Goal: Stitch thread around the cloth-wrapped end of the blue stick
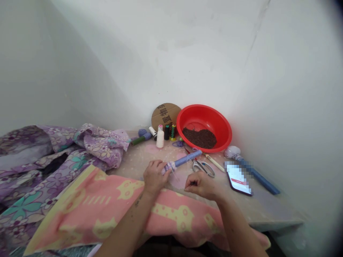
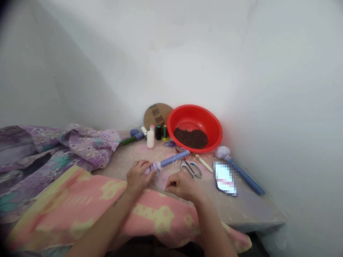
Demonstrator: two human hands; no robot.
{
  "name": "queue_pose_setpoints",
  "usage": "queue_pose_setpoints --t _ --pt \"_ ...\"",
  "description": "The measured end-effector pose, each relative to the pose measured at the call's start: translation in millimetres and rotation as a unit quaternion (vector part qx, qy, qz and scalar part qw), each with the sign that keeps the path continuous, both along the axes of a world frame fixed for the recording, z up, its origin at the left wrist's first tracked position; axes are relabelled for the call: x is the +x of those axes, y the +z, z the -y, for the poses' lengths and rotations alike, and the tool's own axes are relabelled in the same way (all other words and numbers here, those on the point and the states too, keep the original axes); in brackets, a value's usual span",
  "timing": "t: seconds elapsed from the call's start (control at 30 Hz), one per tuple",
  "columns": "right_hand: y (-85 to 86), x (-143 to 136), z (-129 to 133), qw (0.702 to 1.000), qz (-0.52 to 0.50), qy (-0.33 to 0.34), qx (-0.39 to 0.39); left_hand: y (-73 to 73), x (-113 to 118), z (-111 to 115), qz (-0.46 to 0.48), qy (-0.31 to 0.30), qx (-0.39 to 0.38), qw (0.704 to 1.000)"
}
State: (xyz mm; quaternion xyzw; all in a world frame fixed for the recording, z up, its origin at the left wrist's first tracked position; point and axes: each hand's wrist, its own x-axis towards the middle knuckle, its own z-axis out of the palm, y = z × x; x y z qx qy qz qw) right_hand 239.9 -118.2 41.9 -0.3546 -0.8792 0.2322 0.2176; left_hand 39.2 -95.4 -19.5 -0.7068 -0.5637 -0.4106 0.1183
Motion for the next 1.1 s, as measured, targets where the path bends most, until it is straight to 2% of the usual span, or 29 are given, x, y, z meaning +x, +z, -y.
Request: queue_pose_setpoints --t 0.2,0.37,0.6,0.77,0.87,0.97,1.1 --pt "-17.8 -2 1 1.000 -0.009 -0.013 -0.027 0.9 1 -1 -0.004 -0.013 0.003 1.000" --pt "-31.1 -3 2 0.999 -0.016 -0.037 -0.028 5.7 3 1 -0.036 -0.057 0.018 0.998" --pt "-32.1 -5 3 0.998 -0.039 -0.049 -0.011 10.2 7 2 -0.103 -0.087 0.011 0.991" --pt "-23.1 -1 4 0.998 -0.048 -0.051 0.007 12.1 10 -1 -0.089 -0.069 0.011 0.994" --pt "-12.6 9 -3 0.984 -0.109 -0.126 0.065 13.1 9 -4 -0.058 -0.070 -0.002 0.996" --pt "7.0 26 -12 0.938 -0.235 -0.215 0.136 14.7 8 -6 -0.035 -0.069 -0.025 0.997" --pt "43.4 47 -14 0.868 -0.338 -0.276 0.237 17.9 7 -7 -0.036 -0.040 -0.050 0.997"
